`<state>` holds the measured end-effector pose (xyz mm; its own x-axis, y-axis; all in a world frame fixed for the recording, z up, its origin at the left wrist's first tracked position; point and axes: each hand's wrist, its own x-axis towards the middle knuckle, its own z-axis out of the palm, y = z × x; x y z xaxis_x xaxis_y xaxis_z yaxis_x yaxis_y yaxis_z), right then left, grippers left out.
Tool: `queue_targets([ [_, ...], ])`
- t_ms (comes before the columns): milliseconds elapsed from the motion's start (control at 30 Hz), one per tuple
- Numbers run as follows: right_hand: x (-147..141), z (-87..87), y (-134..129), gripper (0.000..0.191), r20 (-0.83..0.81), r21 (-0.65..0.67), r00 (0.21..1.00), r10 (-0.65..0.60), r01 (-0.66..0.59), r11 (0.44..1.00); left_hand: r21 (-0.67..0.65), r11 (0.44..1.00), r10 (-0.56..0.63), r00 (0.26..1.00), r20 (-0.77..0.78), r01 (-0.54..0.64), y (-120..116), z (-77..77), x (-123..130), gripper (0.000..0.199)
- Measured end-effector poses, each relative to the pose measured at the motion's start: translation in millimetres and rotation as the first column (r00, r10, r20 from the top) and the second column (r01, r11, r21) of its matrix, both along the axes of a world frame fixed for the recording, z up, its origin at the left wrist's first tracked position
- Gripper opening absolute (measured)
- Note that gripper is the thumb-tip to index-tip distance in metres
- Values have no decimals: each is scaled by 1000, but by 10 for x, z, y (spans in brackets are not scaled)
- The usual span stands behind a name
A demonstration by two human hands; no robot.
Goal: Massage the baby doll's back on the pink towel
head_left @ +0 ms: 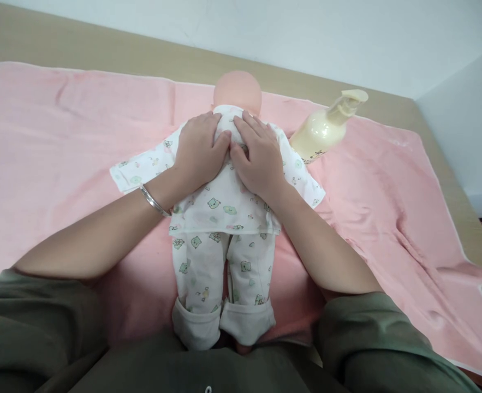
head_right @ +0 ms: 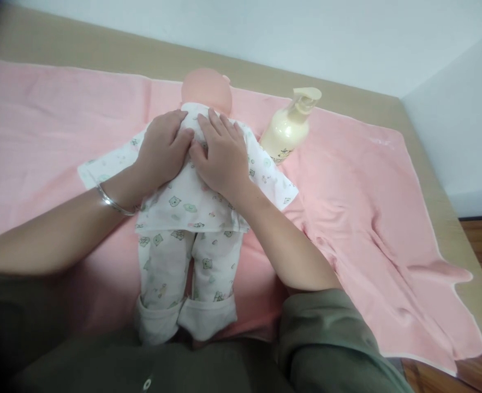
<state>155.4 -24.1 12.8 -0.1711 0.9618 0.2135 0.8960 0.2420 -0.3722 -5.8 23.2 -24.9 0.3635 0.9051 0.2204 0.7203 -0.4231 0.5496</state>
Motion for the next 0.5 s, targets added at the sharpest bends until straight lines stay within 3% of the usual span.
queue_targets([
  [100, 54, -8, 55, 56, -10, -6, 1000, 20, -20, 1000, -110, 988, 99, 992, -83, -108, -213, 215, 126, 86],
  [167, 101, -18, 105, 56, -22, -14, 999, 28, -29, 999, -76, 984, 153, 983, -101, -161, -415, 336, 217, 80],
  [233, 138, -22, 143, 57, -22, -23, 999, 28, -28, 999, -10, 992, 125, 985, -116, -127, -595, 398, 288, 75],
  [333, 157, -15, 151, 58, -10, -26, 1000, 24, -24, 999, 52, 997, 69, 995, -75, -65, -701, 370, 320, 69],
  [500, 149, -14, 127, 56, -21, -16, 999, 26, -26, 1000, 60, 997, 53, 998, 45, -56, -535, 234, 243, 66],
])
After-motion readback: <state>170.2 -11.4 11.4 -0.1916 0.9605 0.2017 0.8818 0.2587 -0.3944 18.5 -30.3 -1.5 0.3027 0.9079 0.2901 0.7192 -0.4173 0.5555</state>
